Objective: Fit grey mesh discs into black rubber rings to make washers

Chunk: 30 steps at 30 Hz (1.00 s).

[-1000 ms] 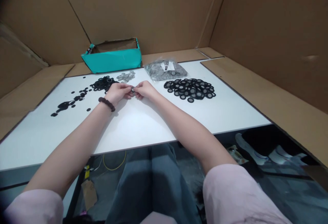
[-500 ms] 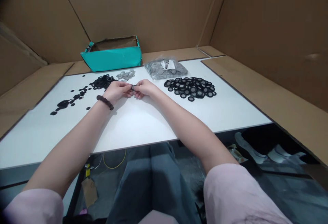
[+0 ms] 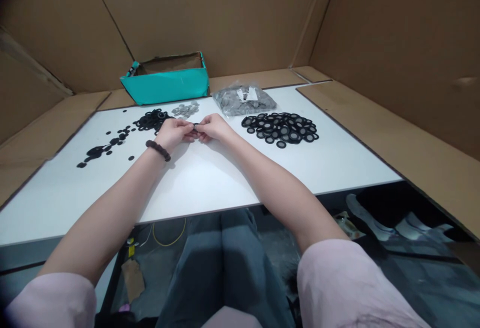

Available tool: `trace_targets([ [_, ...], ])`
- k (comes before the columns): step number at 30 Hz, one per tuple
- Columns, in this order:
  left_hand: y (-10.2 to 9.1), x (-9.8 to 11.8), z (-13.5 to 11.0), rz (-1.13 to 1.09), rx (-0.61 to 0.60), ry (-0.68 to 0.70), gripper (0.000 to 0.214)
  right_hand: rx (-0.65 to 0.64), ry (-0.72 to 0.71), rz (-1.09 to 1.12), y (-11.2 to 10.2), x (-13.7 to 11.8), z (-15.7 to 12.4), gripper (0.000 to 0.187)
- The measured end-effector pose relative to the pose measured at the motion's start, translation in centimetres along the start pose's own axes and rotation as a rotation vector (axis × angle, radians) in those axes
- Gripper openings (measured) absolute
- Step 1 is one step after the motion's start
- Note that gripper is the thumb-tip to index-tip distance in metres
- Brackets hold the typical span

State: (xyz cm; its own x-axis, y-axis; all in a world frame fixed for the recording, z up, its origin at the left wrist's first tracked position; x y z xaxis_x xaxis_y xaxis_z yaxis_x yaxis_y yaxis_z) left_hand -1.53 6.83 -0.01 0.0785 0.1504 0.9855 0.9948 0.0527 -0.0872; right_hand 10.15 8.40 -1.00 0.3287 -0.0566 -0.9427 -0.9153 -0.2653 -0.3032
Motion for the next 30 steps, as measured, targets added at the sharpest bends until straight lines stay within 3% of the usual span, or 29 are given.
trace_targets([
  [10,-0.6,0.5,0.4,0.013,0.058,0.107,0.004,0.063,-0.064,0.072,-0.5,-0.4,0.0,0.017],
  [17,-0.6,0.9,0.5,0.014,0.044,0.174,0.009,0.101,-0.232,0.067,-0.8,-0.9,0.4,0.017],
  [30,0.2,-0.1,-0.2,-0.115,-0.054,-0.041,0.011,0.187,-0.258,0.059,-0.2,-1.3,0.0,0.014],
])
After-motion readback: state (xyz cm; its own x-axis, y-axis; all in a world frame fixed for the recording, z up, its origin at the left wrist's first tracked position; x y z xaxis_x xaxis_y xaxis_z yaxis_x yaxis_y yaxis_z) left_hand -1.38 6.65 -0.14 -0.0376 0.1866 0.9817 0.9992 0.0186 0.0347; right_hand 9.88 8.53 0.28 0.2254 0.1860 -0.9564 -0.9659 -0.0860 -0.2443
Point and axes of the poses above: each hand's wrist, its own z-axis towards the middle knuckle, its own y-axis out of the palm, x = y × z, the point moved 8 cm from there along z, towards the middle knuckle, and after that the axes turned 8 degrees about -z, right-handed, at the moved point
